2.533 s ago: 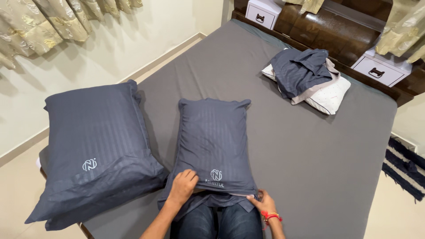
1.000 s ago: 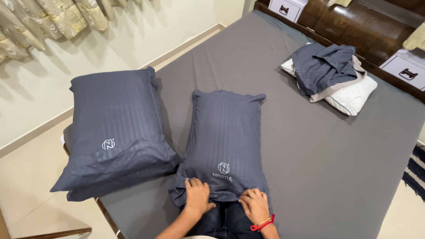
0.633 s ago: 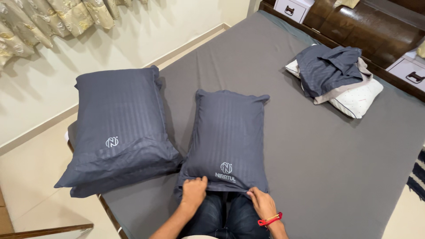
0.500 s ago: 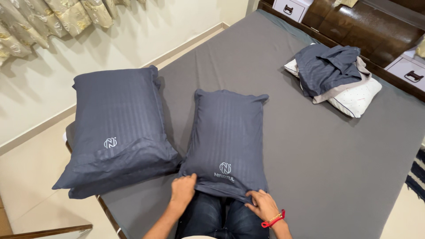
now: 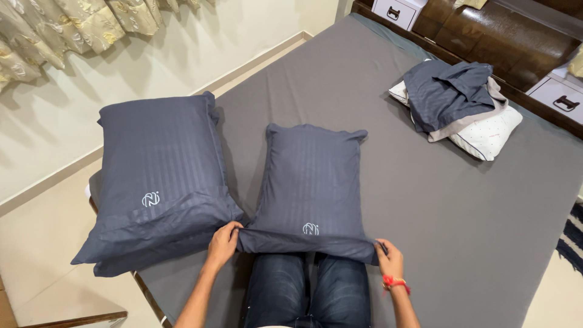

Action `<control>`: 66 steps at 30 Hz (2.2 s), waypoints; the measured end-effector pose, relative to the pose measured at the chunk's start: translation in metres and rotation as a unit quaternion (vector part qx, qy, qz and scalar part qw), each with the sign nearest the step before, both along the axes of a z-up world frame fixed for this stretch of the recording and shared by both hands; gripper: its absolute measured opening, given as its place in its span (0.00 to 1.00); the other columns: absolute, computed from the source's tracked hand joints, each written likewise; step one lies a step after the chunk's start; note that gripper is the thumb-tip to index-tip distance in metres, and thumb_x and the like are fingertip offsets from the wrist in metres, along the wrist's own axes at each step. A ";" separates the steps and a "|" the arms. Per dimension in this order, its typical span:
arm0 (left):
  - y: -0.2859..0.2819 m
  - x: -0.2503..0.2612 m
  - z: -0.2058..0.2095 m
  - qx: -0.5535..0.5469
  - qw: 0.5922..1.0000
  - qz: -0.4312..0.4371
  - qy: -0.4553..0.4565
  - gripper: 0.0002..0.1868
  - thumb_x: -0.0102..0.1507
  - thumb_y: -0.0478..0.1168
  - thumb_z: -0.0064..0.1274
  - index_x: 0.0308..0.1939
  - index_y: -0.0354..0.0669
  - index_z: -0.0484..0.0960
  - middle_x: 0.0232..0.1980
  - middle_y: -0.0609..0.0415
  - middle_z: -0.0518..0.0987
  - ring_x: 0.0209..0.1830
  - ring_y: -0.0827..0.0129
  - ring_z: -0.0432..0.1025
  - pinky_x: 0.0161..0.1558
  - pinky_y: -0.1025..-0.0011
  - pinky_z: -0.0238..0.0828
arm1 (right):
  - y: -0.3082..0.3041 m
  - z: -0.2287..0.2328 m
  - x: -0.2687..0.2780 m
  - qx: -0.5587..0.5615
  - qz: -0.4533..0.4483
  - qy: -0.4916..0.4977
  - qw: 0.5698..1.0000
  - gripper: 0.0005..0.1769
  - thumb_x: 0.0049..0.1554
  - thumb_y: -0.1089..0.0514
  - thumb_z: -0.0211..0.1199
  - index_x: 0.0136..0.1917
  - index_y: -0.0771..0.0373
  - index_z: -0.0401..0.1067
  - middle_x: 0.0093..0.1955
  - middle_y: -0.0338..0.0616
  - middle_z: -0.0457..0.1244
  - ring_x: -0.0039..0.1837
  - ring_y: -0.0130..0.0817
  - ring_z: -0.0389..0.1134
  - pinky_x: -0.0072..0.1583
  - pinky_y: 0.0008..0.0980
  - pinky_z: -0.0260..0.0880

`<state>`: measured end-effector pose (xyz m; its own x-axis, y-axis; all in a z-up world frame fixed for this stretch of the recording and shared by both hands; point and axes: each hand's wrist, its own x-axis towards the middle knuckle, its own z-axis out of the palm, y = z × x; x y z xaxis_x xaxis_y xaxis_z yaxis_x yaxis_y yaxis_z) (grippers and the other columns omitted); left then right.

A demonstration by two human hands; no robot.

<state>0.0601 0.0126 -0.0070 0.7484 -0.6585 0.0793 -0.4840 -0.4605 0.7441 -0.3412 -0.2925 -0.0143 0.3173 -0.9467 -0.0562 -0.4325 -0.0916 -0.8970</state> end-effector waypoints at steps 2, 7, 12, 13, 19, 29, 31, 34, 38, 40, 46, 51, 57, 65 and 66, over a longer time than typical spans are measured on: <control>-0.010 -0.008 -0.020 -0.087 0.984 0.104 0.114 0.12 0.66 0.45 0.53 0.49 0.46 0.83 0.41 0.50 0.83 0.39 0.57 0.76 0.45 0.63 0.74 | -0.001 -0.005 0.018 0.086 -0.059 -0.073 0.992 0.15 0.61 0.53 0.64 0.52 0.69 0.78 0.40 0.39 0.70 0.43 0.26 0.67 0.49 0.30 0.69; 0.002 -0.047 -0.044 -0.158 0.743 0.358 0.543 0.13 0.70 0.53 0.50 0.55 0.56 0.78 0.44 0.70 0.77 0.41 0.75 0.68 0.42 0.67 0.64 | 0.011 -0.013 0.041 0.152 -0.117 -0.081 0.978 0.23 0.63 0.45 0.63 0.45 0.71 0.78 0.37 0.37 0.66 0.40 0.25 0.62 0.44 0.30 0.65; 0.010 -0.053 -0.054 -0.199 0.843 0.250 0.433 0.22 0.70 0.55 0.50 0.51 0.40 0.85 0.41 0.56 0.79 0.37 0.75 0.68 0.39 0.73 0.64 | 0.009 -0.014 0.043 0.055 -0.126 0.030 0.990 0.30 0.69 0.41 0.60 0.43 0.72 0.73 0.35 0.44 0.57 0.38 0.30 0.52 0.41 0.39 0.57; 0.010 -0.049 -0.055 -0.200 0.871 0.237 0.380 0.26 0.72 0.58 0.49 0.50 0.38 0.87 0.40 0.53 0.78 0.35 0.73 0.65 0.38 0.72 0.62 | 0.005 -0.013 0.044 0.028 -0.141 0.043 0.989 0.29 0.68 0.40 0.59 0.43 0.70 0.74 0.33 0.46 0.59 0.37 0.32 0.54 0.41 0.39 0.59; -0.029 -0.047 -0.033 -0.117 0.893 0.391 0.192 0.25 0.69 0.56 0.53 0.52 0.35 0.79 0.49 0.43 0.75 0.47 0.57 0.66 0.49 0.58 0.62 | 0.000 -0.012 0.048 -0.063 -0.162 0.122 0.977 0.27 0.66 0.39 0.57 0.47 0.67 0.74 0.36 0.54 0.65 0.39 0.47 0.64 0.46 0.43 0.65; -0.091 -0.102 0.083 0.161 0.971 -0.149 -0.095 0.56 0.47 0.68 0.70 0.75 0.75 0.57 0.82 0.42 0.40 0.80 0.34 0.34 0.66 0.23 0.36 | 0.086 0.043 0.092 -0.332 0.151 0.177 0.914 0.39 0.50 0.31 0.63 0.70 0.47 0.66 0.77 0.45 0.52 0.80 0.50 0.47 0.72 0.77 0.34; -0.110 -0.085 0.084 0.206 0.960 -0.162 -0.099 0.66 0.39 0.71 0.72 0.77 0.78 0.52 0.83 0.45 0.36 0.81 0.32 0.31 0.66 0.20 0.37 | 0.086 0.055 0.109 -0.288 0.219 0.287 0.887 0.46 0.49 0.26 0.62 0.76 0.40 0.58 0.83 0.46 0.41 0.82 0.55 0.37 0.70 0.80 0.30; -0.127 -0.070 0.076 0.271 0.945 -0.173 -0.052 0.75 0.32 0.73 0.74 0.79 0.83 0.47 0.85 0.47 0.32 0.82 0.32 0.29 0.66 0.20 0.38 | 0.067 0.059 0.127 -0.178 0.192 0.379 0.887 0.51 0.48 0.21 0.61 0.79 0.33 0.50 0.86 0.43 0.35 0.84 0.56 0.31 0.71 0.80 0.33; -0.135 -0.059 0.062 0.304 0.934 -0.185 0.005 0.78 0.30 0.72 0.75 0.79 0.85 0.45 0.85 0.48 0.30 0.83 0.34 0.27 0.67 0.19 0.38 | 0.037 0.048 0.130 -0.082 0.149 0.367 0.915 0.54 0.47 0.20 0.61 0.80 0.32 0.49 0.86 0.42 0.35 0.84 0.57 0.34 0.70 0.77 0.44; -0.141 -0.056 0.057 0.316 0.929 -0.190 0.018 0.79 0.30 0.71 0.76 0.79 0.85 0.44 0.85 0.49 0.30 0.83 0.35 0.27 0.67 0.20 0.39 | 0.031 0.041 0.132 -0.064 0.148 0.354 0.921 0.54 0.46 0.20 0.62 0.80 0.31 0.49 0.86 0.42 0.36 0.83 0.59 0.37 0.69 0.72 0.52; -0.157 -0.040 0.052 0.354 0.910 -0.206 0.058 0.75 0.30 0.71 0.74 0.79 0.85 0.49 0.86 0.51 0.39 0.83 0.35 0.37 0.68 0.25 0.49 | 0.020 0.034 0.142 -0.043 0.159 0.376 0.912 0.50 0.46 0.19 0.60 0.77 0.31 0.56 0.85 0.42 0.41 0.82 0.57 0.45 0.68 0.60 0.63; -0.181 -0.026 0.042 0.394 0.891 -0.213 0.075 0.74 0.32 0.73 0.73 0.79 0.79 0.52 0.85 0.49 0.44 0.81 0.33 0.44 0.70 0.36 0.55 | 0.002 0.029 0.158 -0.004 0.163 0.387 0.907 0.45 0.47 0.18 0.57 0.74 0.32 0.64 0.83 0.40 0.47 0.77 0.53 0.55 0.70 0.52 0.64; -0.211 -0.008 0.026 0.406 0.886 -0.209 0.079 0.72 0.32 0.75 0.71 0.78 0.73 0.57 0.81 0.45 0.53 0.76 0.36 0.57 0.68 0.44 0.62 | -0.021 0.020 0.177 0.024 0.150 0.388 0.909 0.43 0.46 0.18 0.57 0.69 0.36 0.70 0.75 0.41 0.55 0.70 0.52 0.60 0.66 0.49 0.67; -0.245 0.014 0.000 0.338 0.922 -0.186 -0.001 0.64 0.30 0.76 0.71 0.69 0.62 0.73 0.62 0.44 0.74 0.56 0.47 0.77 0.56 0.53 0.75 | -0.054 -0.012 0.207 -0.024 0.124 0.401 0.907 0.45 0.47 0.17 0.57 0.67 0.46 0.72 0.64 0.52 0.59 0.63 0.57 0.64 0.57 0.51 0.72; -0.249 0.017 -0.003 0.326 0.927 -0.185 -0.009 0.63 0.30 0.77 0.71 0.67 0.61 0.75 0.60 0.44 0.76 0.55 0.48 0.77 0.55 0.54 0.75 | -0.058 -0.018 0.210 -0.038 0.120 0.395 0.910 0.45 0.47 0.18 0.57 0.66 0.47 0.73 0.64 0.52 0.59 0.62 0.58 0.65 0.56 0.51 0.72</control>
<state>0.0770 -0.2361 -0.0102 0.4636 -0.7825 -0.4158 -0.7079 -0.6093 0.3574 -0.1315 -0.3506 -0.0324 0.4041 -0.8664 -0.2932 -0.8990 -0.3171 -0.3022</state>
